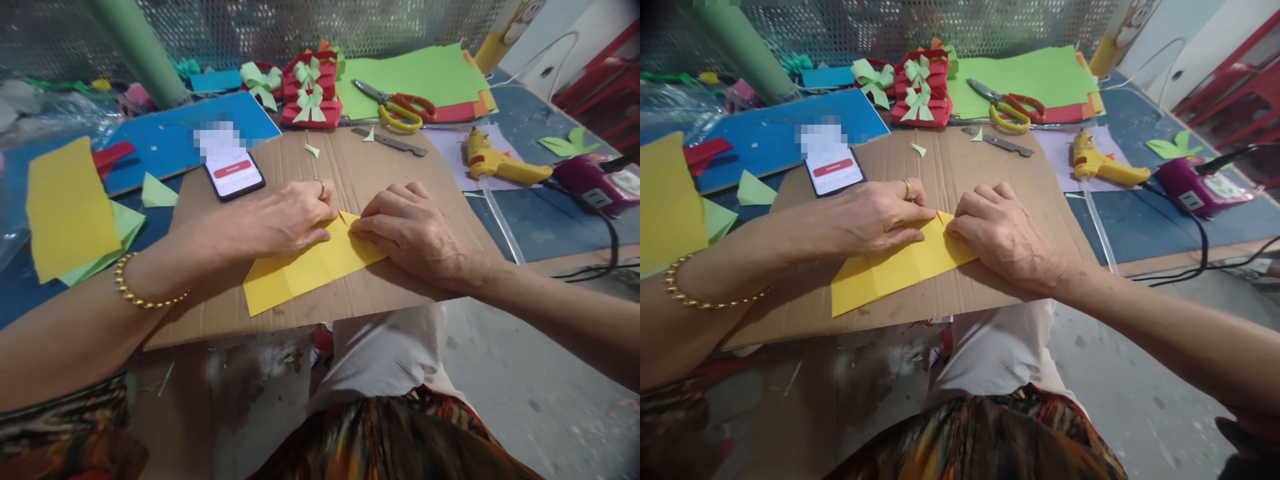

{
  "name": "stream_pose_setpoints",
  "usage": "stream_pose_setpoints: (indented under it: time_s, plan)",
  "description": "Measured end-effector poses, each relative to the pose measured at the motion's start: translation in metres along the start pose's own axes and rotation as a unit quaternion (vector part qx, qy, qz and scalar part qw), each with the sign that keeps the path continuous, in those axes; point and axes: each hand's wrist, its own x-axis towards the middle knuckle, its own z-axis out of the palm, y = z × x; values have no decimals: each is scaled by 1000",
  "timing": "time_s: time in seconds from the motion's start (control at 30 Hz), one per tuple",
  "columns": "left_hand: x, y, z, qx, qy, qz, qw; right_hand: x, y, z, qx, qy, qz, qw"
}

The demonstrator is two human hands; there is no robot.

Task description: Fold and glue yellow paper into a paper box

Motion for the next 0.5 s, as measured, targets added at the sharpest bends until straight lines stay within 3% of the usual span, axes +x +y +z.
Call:
stream_pose_setpoints:
  time_s: [0.13,0.3,0.5]
  plan:
    - [-2,-3,2,4,8,9,1000,-1,0,-1,12,3,-7,1000]
    - [-7,-6,7,1,58,27,998,-5,2,-3,24,17,-39,999]
    - [-5,-1,3,41,25,45,998,-9,1,-6,4,24,-56,998]
